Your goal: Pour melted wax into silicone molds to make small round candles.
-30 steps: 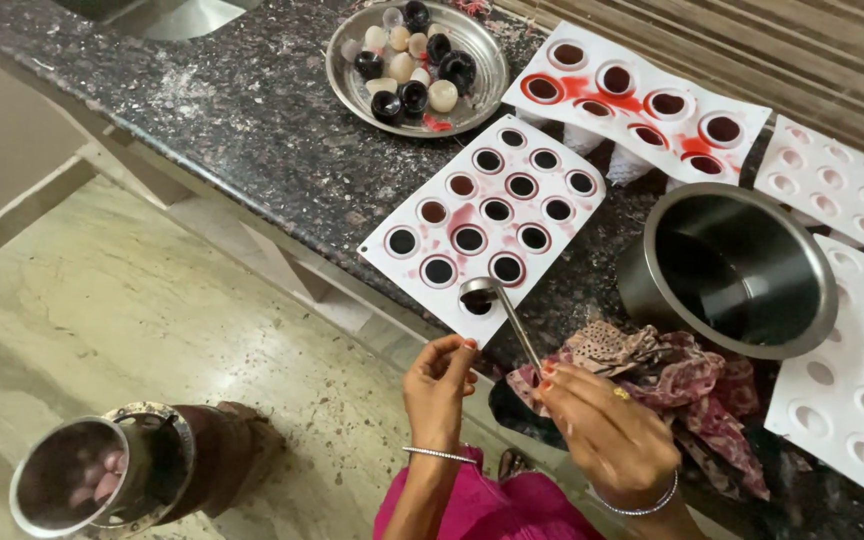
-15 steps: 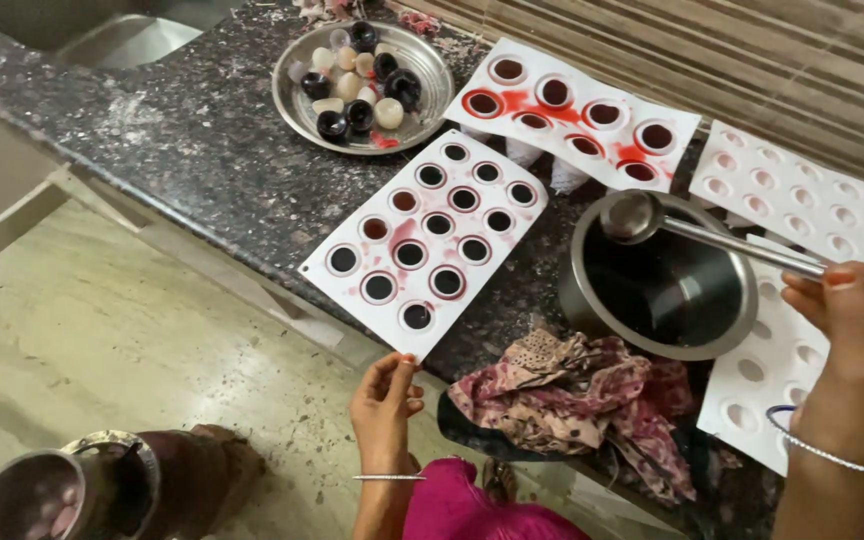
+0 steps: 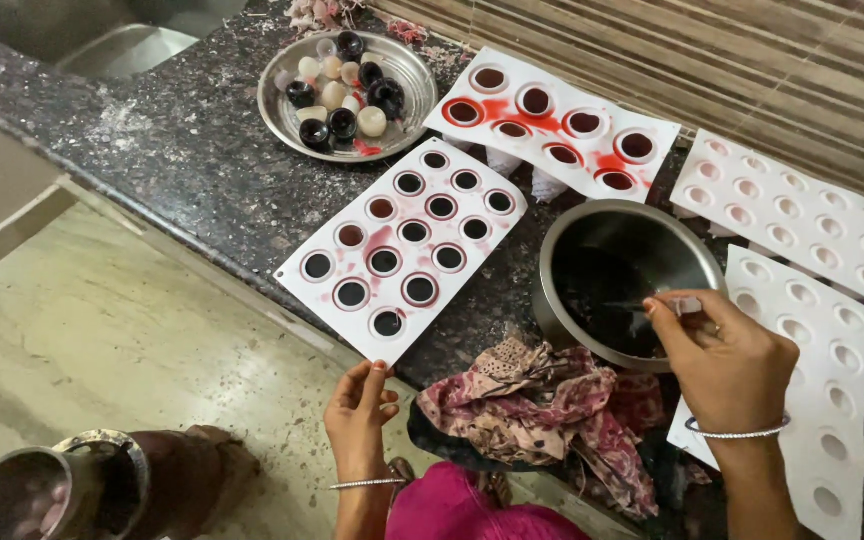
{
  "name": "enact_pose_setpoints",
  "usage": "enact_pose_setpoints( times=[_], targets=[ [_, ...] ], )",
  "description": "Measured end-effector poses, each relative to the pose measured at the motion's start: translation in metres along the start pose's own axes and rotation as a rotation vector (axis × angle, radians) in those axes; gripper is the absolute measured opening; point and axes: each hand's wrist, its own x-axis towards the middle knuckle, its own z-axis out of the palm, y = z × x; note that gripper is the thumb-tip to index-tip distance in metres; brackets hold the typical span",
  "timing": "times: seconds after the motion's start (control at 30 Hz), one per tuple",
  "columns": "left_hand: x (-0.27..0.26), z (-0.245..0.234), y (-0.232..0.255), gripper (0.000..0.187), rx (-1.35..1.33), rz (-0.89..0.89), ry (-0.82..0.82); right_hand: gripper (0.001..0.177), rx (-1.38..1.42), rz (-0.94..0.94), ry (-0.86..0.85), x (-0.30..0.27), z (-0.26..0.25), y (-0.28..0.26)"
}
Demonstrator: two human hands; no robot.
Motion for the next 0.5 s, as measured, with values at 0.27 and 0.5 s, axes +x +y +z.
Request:
enact_pose_setpoints(
  times=[0.27, 0.5],
  targets=[
    [-0.012, 0.008, 0.015, 0.029, 0.045, -0.011, 0.045, 0.013, 0.378, 0.233, -0.018, 0.017, -0.012, 0.015],
    [-0.008, 0.005, 0.007, 0.029, 0.011, 0.01, 0.013, 0.011, 0.477, 0.223, 0.063, 0.027, -0.032, 0.035]
  ],
)
